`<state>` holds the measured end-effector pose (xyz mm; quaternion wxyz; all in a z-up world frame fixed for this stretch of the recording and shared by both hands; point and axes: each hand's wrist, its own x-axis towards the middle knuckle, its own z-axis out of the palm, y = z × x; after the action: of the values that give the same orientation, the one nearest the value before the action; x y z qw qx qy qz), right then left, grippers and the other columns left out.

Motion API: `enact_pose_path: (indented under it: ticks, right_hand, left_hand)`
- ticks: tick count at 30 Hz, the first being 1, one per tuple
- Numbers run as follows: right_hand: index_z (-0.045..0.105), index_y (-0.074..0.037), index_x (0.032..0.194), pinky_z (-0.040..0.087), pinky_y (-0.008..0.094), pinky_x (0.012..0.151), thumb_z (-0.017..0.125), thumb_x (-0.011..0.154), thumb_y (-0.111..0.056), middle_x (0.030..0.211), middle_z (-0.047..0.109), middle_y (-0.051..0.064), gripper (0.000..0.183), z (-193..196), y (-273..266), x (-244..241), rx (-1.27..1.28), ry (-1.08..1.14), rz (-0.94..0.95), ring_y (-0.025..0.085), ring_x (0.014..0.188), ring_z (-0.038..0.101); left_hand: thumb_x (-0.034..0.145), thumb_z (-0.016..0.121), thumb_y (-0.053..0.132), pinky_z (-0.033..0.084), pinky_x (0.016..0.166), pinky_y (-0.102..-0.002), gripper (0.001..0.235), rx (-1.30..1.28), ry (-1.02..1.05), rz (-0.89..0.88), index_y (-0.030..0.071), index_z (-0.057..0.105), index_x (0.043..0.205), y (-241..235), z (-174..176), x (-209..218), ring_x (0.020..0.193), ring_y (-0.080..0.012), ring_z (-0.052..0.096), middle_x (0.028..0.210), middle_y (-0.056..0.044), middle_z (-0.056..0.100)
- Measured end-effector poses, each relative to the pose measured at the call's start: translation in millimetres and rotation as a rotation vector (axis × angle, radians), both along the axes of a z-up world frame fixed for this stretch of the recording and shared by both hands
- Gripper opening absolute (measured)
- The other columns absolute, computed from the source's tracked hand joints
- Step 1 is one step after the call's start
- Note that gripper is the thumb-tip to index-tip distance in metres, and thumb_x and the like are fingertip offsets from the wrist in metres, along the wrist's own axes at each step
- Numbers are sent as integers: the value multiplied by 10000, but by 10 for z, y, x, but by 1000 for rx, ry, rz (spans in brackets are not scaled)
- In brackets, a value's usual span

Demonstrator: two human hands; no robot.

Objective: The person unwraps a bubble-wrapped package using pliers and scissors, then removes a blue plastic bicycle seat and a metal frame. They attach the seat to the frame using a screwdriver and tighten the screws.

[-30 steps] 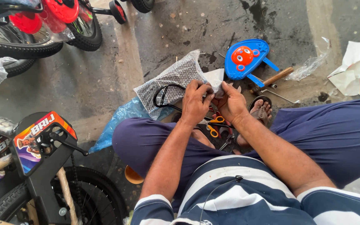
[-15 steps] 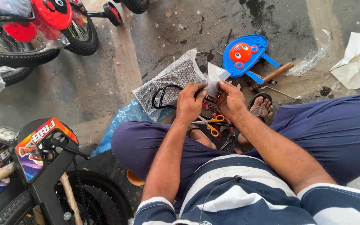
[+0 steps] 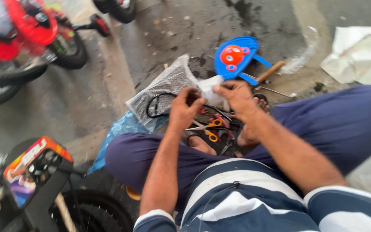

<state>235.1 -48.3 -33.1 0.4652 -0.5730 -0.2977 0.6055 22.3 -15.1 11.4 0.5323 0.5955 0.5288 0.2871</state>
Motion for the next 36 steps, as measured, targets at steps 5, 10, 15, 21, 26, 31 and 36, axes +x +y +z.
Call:
enact_pose_path:
  ticks: [5,10,15,21,26,31,36]
  right_hand:
    - [763,-61,988,547,284,785,796,1036,-317,950,736,9,262,794,-262,1779,112,-716,-123,103,857,661]
    - [686,-43,1090,588,296,791,812,940,-265,1012,723,54,296,730,-841,3501,176,-725,-463,147,887,706]
    - [646,32,1079,563,372,782,830,858,-259,993,707,125,409,-33,-1483,4489,192,-1833,-592,241,893,686]
    - [699,-15,1076,560,399,774,742,829,-79,1051,728,127,259,-1223,-1713,3894,-425,-852,-461,244,952,689]
    - [763,-38,1057,572,379,807,801,832,-209,1004,756,125,286,-1843,-1579,2916,-387,-858,96,271,912,726]
    - [751,-46,1073,562,395,811,796,846,-255,1014,741,126,312,-1961,-1047,2296,-257,-953,321,285,925,709]
    - [739,-54,1089,553,411,815,791,861,-302,1024,726,128,341,-2049,-577,2388,-138,-1090,448,300,938,692]
  left_hand:
    - [896,782,216,576,785,-319,313,63,100,-27,27,692,1128,-25,95,-24,852,-178,715,943,-90,753]
    - [884,778,225,563,781,-366,323,196,272,-148,34,694,1131,-78,83,23,861,-245,725,989,-120,743]
    - [884,787,213,560,798,-379,295,211,376,-193,26,700,1096,-158,-36,-26,868,-267,711,976,-138,733]
    - [882,777,202,569,795,-361,310,123,398,-150,38,702,1134,-222,-67,-112,851,-234,725,975,-113,743]
    - [880,774,212,566,762,-374,336,73,480,-181,38,698,1157,-354,38,-105,845,-247,721,994,-128,737]
    - [868,776,243,568,799,-396,358,126,504,-215,45,691,1153,-664,17,-141,919,-315,717,1040,-153,720]
    - [861,763,235,542,801,-442,324,153,532,-206,60,682,1121,-772,-7,-113,947,-378,675,1055,-154,697]
